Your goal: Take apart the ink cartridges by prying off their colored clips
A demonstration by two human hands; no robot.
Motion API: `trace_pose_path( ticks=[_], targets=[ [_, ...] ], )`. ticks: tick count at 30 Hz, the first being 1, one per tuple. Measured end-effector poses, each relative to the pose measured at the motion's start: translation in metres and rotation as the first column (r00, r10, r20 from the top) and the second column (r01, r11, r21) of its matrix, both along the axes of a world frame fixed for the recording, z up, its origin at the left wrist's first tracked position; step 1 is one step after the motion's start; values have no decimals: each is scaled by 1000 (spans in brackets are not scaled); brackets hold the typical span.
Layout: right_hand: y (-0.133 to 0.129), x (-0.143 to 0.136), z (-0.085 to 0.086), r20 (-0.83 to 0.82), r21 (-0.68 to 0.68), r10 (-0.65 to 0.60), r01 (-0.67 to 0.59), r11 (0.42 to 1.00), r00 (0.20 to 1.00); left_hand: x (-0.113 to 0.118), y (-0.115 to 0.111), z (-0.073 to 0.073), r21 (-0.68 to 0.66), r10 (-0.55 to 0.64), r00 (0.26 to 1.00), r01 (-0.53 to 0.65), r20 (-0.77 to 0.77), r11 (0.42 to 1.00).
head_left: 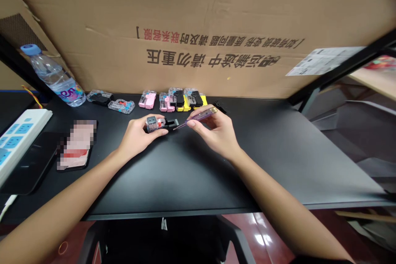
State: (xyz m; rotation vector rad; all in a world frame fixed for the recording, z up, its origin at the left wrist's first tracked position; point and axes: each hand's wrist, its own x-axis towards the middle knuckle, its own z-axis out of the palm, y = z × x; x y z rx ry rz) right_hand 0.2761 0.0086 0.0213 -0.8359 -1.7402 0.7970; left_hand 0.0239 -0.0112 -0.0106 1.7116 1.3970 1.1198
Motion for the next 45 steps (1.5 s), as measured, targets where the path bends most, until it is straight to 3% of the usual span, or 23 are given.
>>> trace_pose_path(
  ticks=[8, 15, 21, 23, 26, 30, 39, 45],
  targets=[
    [2, 2, 0, -10, -16, -17, 17, 1000, 1000, 1, -7, 4, -47, -180, 983, 178, -30, 983],
    [3, 8, 1, 25, -47, -21, 22, 999, 999, 1, -8, 4, -34, -229, 973, 230, 21, 973],
    [-5, 4, 0, 347, 94, 76, -115, 989, 935, 4, -10, 8, -58, -146, 974, 157, 171, 986],
    [-7, -2, -6, 419, 80, 129, -178, 981, 899, 4, -10, 9, -79, -134, 964, 155, 229, 985],
    [-6, -7, -15, 401, 37, 197, -231, 972, 895, 4, -10, 9, -93, -166, 937, 204, 308, 975],
    [1, -6, -21, 326, 23, 168, -186, 982, 930, 4, -9, 6, -61, -209, 925, 240, 317, 969],
    [3, -5, -21, 304, -21, 185, -188, 982, 934, 3, -10, 3, -36, -184, 952, 199, 244, 979],
    [5, -4, -19, 322, -38, 202, -200, 979, 925, 1, -9, 4, -45, -216, 948, 232, 234, 972]
  ],
)
